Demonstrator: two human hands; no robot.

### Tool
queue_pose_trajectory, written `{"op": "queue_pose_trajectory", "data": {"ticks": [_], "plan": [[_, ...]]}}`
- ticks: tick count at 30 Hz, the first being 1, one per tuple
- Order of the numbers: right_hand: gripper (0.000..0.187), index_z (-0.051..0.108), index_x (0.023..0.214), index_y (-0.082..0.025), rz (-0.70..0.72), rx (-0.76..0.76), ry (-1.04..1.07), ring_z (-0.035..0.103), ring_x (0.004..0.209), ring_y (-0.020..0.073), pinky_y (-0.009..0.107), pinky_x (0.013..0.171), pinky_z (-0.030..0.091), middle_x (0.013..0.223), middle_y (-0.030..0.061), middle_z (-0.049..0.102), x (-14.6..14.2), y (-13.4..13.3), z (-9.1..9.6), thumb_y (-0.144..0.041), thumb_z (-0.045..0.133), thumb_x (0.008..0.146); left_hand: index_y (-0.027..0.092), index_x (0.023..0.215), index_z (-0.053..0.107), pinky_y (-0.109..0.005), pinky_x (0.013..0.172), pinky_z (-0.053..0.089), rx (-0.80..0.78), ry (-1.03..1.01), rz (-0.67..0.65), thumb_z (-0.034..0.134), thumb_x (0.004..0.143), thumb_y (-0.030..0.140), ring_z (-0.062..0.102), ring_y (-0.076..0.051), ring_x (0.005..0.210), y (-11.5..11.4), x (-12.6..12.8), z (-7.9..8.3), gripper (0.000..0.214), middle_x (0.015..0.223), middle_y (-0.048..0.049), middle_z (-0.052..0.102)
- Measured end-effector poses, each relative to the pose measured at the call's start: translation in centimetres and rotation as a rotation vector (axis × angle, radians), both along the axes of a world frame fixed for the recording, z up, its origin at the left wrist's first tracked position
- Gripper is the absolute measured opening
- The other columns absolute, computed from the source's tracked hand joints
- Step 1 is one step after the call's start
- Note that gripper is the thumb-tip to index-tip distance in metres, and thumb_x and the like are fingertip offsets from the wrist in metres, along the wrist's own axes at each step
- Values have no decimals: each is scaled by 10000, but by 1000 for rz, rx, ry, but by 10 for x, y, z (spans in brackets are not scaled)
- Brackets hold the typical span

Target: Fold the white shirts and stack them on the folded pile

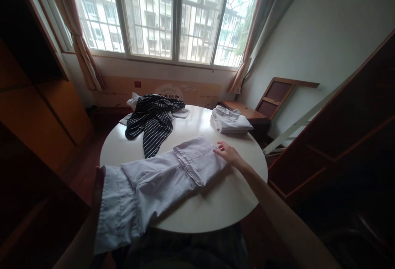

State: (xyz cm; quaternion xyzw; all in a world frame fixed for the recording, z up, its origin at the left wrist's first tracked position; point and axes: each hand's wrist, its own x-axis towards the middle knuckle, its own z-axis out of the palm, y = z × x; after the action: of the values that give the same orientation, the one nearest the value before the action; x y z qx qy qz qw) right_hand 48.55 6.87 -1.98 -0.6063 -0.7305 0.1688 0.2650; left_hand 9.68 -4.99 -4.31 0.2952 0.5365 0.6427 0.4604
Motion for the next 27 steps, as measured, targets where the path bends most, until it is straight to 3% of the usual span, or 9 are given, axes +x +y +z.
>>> {"op": "queue_pose_trajectory", "data": {"ticks": [4,8,10,12,14,16,22,24,27], "plan": [[288,580,889,-172,-91,-34,27,607,815,217,294,720,445,868,80,655,3,-3,-9,-348,663,676,146,1141,593,-425,699,535,-129,134,-2,481,681,640,624,-331,890,-27,-14,8,684,715,-67,703],[171,513,771,-189,-265,8,92,579,697,183,260,627,412,750,42,620,7,-16,-11,-258,628,666,173,1136,600,-415,682,527,-122,401,-101,229,762,714,639,-298,872,-32,-3,22,756,758,-73,711],[149,484,752,-201,-358,49,48,568,662,175,257,611,401,709,26,601,14,-28,-12,-233,600,664,168,1141,587,-405,692,531,-151,423,-181,316,761,690,647,-290,875,-28,5,21,701,825,-97,707],[132,466,723,-211,-396,60,8,556,623,173,259,586,391,664,12,582,24,-44,-14,-245,580,664,151,1171,545,-402,723,533,-215,417,-230,555,688,594,642,-299,901,-22,11,18,656,918,-121,691],[131,456,674,-219,-356,30,3,544,590,167,257,564,383,620,-1,568,35,-63,-14,-273,574,657,155,1224,476,-391,797,517,-203,491,-200,718,578,439,615,-294,976,-15,15,14,746,1045,-128,651],[151,451,627,-221,-278,-15,29,534,570,159,254,554,382,584,-14,555,45,-81,-13,-304,576,645,177,1242,446,-376,857,490,-111,611,-140,753,531,335,583,-284,1036,-5,18,15,790,1117,-114,616],[239,460,614,-214,-163,-42,193,518,550,147,259,534,405,569,-18,541,57,-105,-5,-408,594,649,178,1159,523,-343,782,508,93,787,-146,653,639,306,612,-276,931,41,16,31,551,954,-68,657],[234,480,648,-213,-144,-17,195,542,580,159,278,559,435,618,-3,570,56,-104,-3,-415,596,666,186,1246,455,-382,830,484,120,968,-97,616,665,269,590,-292,974,60,15,33,608,1024,-83,638],[230,512,738,-214,-74,85,138,596,753,208,346,685,486,810,48,628,54,-105,0,-408,619,678,126,1370,280,-476,954,375,214,1308,83,576,683,208,467,-347,1145,77,22,32,752,1242,-169,507]]}}
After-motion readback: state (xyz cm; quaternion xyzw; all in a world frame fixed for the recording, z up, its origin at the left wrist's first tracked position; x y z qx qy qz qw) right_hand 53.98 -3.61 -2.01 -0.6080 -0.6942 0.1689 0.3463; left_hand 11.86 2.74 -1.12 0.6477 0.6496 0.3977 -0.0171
